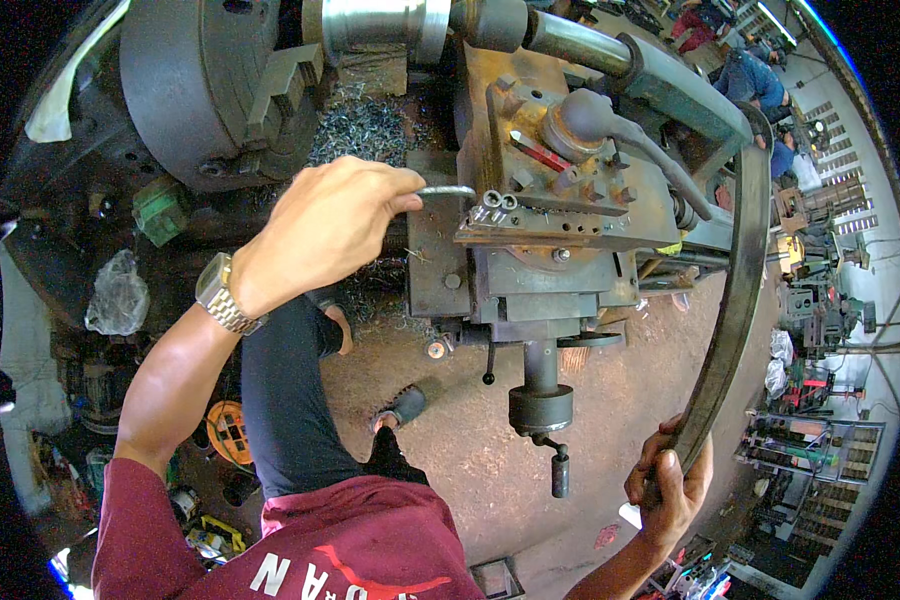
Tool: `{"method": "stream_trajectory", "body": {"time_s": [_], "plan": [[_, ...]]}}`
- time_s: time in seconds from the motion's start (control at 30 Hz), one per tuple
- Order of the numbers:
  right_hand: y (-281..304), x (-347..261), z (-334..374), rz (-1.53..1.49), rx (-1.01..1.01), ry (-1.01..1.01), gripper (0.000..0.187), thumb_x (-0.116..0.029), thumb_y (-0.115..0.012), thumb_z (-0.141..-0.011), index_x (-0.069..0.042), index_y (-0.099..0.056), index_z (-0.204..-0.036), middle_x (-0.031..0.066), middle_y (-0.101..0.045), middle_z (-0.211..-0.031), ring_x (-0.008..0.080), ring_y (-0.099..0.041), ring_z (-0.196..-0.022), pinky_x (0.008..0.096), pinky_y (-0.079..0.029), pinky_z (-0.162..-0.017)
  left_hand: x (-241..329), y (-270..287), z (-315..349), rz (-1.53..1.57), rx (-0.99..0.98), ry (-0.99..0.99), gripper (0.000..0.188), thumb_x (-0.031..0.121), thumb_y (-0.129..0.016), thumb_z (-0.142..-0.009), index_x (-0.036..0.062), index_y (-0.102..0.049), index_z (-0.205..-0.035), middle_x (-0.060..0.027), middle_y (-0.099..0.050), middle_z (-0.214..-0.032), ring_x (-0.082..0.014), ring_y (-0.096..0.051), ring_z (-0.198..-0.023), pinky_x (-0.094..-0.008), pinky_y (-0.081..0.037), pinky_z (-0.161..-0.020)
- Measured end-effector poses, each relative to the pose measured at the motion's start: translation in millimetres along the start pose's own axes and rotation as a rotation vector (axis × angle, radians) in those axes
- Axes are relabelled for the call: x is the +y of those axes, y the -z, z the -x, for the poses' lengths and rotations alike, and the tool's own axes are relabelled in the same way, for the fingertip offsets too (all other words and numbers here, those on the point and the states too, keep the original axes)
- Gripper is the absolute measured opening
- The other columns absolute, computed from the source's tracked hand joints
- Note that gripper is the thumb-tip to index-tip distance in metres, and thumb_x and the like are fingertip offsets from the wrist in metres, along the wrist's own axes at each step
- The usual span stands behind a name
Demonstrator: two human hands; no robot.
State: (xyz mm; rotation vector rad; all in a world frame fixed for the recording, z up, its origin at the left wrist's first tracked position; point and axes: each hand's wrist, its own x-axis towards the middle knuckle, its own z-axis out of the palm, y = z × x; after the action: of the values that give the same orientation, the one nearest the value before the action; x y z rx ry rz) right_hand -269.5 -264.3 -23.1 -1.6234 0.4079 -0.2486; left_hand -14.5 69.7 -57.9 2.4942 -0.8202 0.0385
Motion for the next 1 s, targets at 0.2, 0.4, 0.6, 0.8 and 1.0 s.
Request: {"method": "stream_trajectory", "body": {"time_s": [0.2,0.4,0.6,0.8,1.0], "plan": [[-58,-33,-11,0.076,-0.043,0.065,0.049,-0.015,-0.074,-0.084,0.004,-0.047,-0.12,0.0097,-0.055,-0.077,0.0104,-0.049,-0.051,0.0237,-0.039,-0.042,1,5,7,0.094,0.073,-0.024,0.024,0.005,-0.057,-0.091,-0.0008,-0.07,-0.11,-0.0158,-0.075,-0.102,-0.0365,-0.069,-0.102,-0.0451,-0.054,-0.09],[-108,-50,-18,0.16,-0.234,-0.085,0.052,-0.009,-0.067,-0.088,0.002,-0.04,-0.131,0.0121,-0.057,-0.082,0.0119,-0.053,-0.048,0.0232,-0.043,-0.039,5,5,5,0.038,0.026,0.0,0.026,0.002,-0.054,-0.088,-0.0011,-0.07,-0.108,-0.0151,-0.075,-0.101,-0.0367,-0.07,-0.097,-0.0465,-0.056,-0.086],[-132,-58,-39,0.325,-0.304,-0.121,0.039,-0.007,-0.063,-0.097,-0.001,-0.042,-0.129,0.0033,-0.06,-0.072,0.01,-0.055,-0.049,0.0252,-0.043,-0.043,12,3,9,-0.028,0.059,-0.014,0.025,0.002,-0.051,-0.086,-0.0014,-0.069,-0.104,-0.017,-0.075,-0.098,-0.0375,-0.071,-0.093,-0.048,-0.057,-0.082],[-158,-64,-46,0.691,-0.397,0.02,0.035,-0.01,-0.064,-0.097,0.001,-0.047,-0.125,0.0074,-0.061,-0.061,0.0167,-0.063,-0.051,0.0325,-0.046,-0.045,15,2,10,-0.068,0.033,0.012,0.023,0.003,-0.052,-0.086,-0.0006,-0.069,-0.101,-0.0191,-0.074,-0.094,-0.0395,-0.071,-0.087,-0.0493,-0.058,-0.077],[-158,-85,-34,0.164,-0.238,0.306,0.04,-0.015,-0.061,-0.098,0.003,-0.044,-0.129,0.0113,-0.061,-0.082,0.0111,-0.055,-0.051,0.0293,-0.04,-0.043,16,0,11,-0.043,0.097,-0.009,0.02,0.005,-0.054,-0.087,0.0003,-0.07,-0.098,-0.0202,-0.073,-0.09,-0.0403,-0.07,-0.086,-0.0499,-0.057,-0.077]]}}
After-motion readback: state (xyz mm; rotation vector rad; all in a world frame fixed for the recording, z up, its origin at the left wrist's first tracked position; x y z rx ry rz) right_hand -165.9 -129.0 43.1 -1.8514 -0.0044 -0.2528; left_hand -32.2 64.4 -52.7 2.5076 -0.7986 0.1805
